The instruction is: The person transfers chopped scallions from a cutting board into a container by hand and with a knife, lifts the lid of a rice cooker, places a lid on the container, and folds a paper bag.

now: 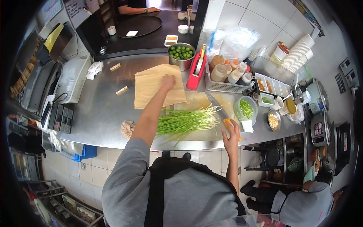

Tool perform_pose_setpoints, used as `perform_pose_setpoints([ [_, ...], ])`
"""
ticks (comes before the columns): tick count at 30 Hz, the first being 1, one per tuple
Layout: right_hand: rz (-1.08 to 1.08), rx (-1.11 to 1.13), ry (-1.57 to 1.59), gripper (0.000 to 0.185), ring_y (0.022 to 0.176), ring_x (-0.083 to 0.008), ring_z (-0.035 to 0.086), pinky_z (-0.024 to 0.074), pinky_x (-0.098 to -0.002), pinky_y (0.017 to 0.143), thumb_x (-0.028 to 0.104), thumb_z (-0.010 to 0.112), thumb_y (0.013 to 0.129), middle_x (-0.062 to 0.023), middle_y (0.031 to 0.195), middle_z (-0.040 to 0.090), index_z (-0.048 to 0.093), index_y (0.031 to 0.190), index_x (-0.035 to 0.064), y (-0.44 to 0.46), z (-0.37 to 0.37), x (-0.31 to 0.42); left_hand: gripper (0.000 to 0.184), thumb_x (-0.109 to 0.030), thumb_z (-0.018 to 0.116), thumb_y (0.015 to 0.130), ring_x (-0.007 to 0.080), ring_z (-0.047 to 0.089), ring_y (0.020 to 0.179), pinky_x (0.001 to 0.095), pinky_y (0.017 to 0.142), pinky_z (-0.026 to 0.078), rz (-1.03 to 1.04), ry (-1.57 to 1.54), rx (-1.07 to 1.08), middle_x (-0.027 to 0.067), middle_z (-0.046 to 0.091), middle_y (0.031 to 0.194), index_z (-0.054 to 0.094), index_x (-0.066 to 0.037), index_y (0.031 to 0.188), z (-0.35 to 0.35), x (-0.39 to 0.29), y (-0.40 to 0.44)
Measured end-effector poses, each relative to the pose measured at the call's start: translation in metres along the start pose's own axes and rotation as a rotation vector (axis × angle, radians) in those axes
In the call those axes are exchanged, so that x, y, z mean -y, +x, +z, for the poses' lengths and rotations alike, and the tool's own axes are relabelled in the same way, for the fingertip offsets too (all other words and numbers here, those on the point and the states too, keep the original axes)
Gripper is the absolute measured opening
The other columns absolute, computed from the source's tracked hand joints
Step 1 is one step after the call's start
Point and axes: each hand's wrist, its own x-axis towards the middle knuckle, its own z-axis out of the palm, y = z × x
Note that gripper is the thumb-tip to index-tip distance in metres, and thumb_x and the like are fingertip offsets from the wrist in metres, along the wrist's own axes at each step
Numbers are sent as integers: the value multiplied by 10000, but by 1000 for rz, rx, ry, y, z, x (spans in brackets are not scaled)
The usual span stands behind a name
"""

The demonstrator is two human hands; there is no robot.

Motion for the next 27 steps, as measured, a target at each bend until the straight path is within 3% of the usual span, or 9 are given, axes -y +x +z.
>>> perform_pose_setpoints([
  [3, 68, -19, -8, 391, 1180, -345, 412, 312, -425, 995, 111, 635, 798, -159, 1264, 460, 573, 1183, 102, -12, -17, 1, 139, -166, 589, 778, 368, 547, 956, 435, 852, 442, 83, 77, 52, 182, 574, 1012, 656, -61, 840, -1, 2, 1],
  [6, 99, -76, -52, 363, 1169, -344, 422, 326, -420, 988, 111, 625, 811, -158, 1256, 471, 582, 1171, 97, -22, -29, -11, 94, -130, 606, 769, 345, 546, 940, 432, 836, 437, 228, -574, 132, 157, 576, 1007, 652, -64, 818, -14, -29, -15],
  [8, 129, -85, -56, 344, 1163, -343, 428, 342, -413, 978, 113, 615, 825, -157, 1251, 478, 586, 1167, 92, -26, -34, -12, 78, -127, 628, 765, 316, 520, 998, 436, 844, 418, 481, -426, 127, 132, 559, 1054, 644, -71, 818, -29, -82, -85],
  [12, 119, -62, -34, 338, 1166, -335, 428, 344, -404, 980, 106, 613, 827, -153, 1249, 478, 590, 1164, 89, -13, -28, -4, 112, -126, 601, 784, 303, 453, 1052, 420, 867, 381, 607, -125, 179, 115, 507, 1101, 617, -116, 894, -16, -125, -167],
  [15, 35, -74, -60, 335, 1175, -327, 425, 334, -403, 990, 102, 613, 828, -152, 1252, 472, 591, 1162, 87, 3, -24, 6, 160, -79, 551, 784, 315, 455, 1032, 427, 871, 374, 643, -222, -164, 125, 502, 1071, 617, -105, 927, -25, -99, -166],
  [17, 51, -86, 9, 337, 1179, -330, 422, 329, -405, 994, 104, 616, 825, -154, 1252, 470, 590, 1161, 84, 12, -22, 15, 194, -90, 567, 775, 316, 445, 1064, 443, 903, 366, 429, -134, -186, 128, 493, 1078, 607, -104, 965, -39, -53, -149],
  [20, 23, -54, 49, 331, 1182, -327, 422, 330, -404, 992, 100, 618, 822, -150, 1249, 473, 594, 1152, 78, 14, -14, 21, 247, -127, 629, 733, 313, 445, 1075, 451, 925, 366, 153, -69, 65, 125, 497, 1086, 609, -107, 979, -51, -5, -142],
  [23, -58, -22, 62, 324, 1175, -323, 428, 337, -403, 981, 94, 616, 823, -147, 1241, 479, 596, 1146, 75, 23, -7, 31, 308, -168, 708, 667, 300, 442, 1104, 457, 917, 382, 210, -116, 156, 107, 499, 1080, 629, -136, 963, -44, 11, -134],
  [27, -121, 2, 151, 325, 1164, -320, 445, 348, -391, 972, 90, 621, 818, -145, 1236, 489, 599, 1142, 72, 38, -5, 49, 279, -191, 741, 642, 304, 489, 1070, 425, 888, 420, 215, -156, 120, 106, 536, 1052, 659, -155, 906, -37, 22, -118],
])
